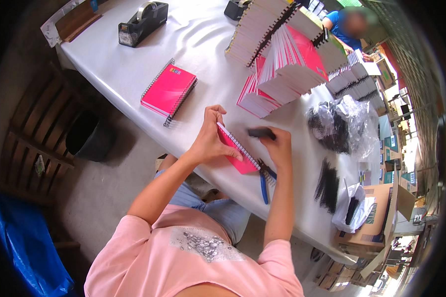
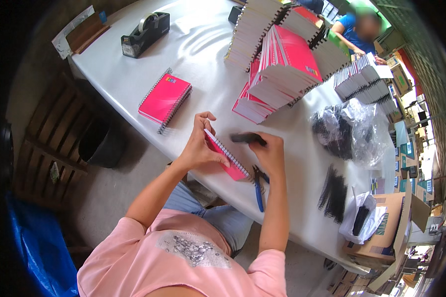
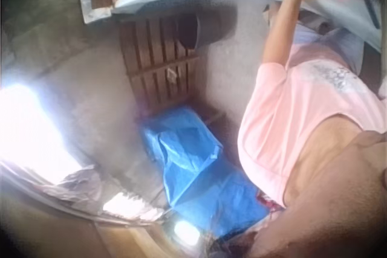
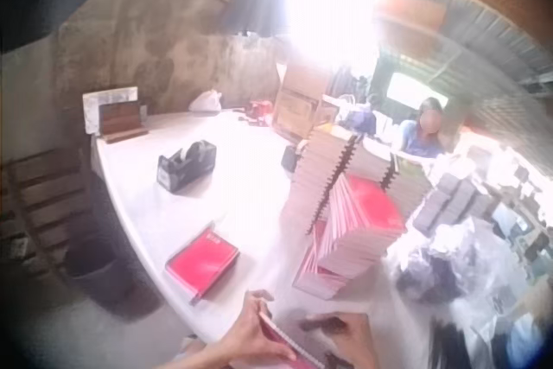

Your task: The person uses pliers to cut and crimp the ends of metal spiral coils on small pink notebooks, then places the finished notebooks onto a stack.

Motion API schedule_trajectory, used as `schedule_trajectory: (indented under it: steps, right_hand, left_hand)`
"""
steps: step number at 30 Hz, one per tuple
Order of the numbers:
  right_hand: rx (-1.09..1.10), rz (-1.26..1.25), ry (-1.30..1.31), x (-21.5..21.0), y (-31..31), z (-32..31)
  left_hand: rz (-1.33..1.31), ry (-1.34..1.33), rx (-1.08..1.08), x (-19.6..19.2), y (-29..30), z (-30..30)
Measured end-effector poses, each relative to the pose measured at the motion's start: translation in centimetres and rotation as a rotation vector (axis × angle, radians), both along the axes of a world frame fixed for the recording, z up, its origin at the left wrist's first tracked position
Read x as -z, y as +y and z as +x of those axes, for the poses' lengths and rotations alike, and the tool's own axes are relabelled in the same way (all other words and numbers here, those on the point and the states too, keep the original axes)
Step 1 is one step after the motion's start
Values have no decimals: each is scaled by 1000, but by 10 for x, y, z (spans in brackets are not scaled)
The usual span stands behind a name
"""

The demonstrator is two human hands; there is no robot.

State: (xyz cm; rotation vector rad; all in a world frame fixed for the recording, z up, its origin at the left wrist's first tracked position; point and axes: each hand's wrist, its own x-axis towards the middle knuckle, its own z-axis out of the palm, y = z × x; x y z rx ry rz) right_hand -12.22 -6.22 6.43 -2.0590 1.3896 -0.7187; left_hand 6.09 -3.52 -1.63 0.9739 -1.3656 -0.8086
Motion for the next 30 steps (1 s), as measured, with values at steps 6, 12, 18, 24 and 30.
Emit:
schedule_trajectory:
  steps: [6, 12, 18, 24, 30]
  right_hand:
    - [-35, -64, -96, 5, -1, 13]
    - [-57, 70, -116, 14, 6, 23]
    - [260, -303, 340, 29, 11, -48]
    - [380, -208, 410, 41, 103, -65]
    - [446, -249, 316, 58, 141, -37]
  left_hand:
    - [-15, -22, 33, 2, 1, -1]
    - [-60, -22, 58, 3, 2, 1]
    - [-10, 162, 142, 13, 1, 7]
    - [53, 459, -60, -14, 25, 4]
    - [-213, 224, -301, -29, 35, -13]
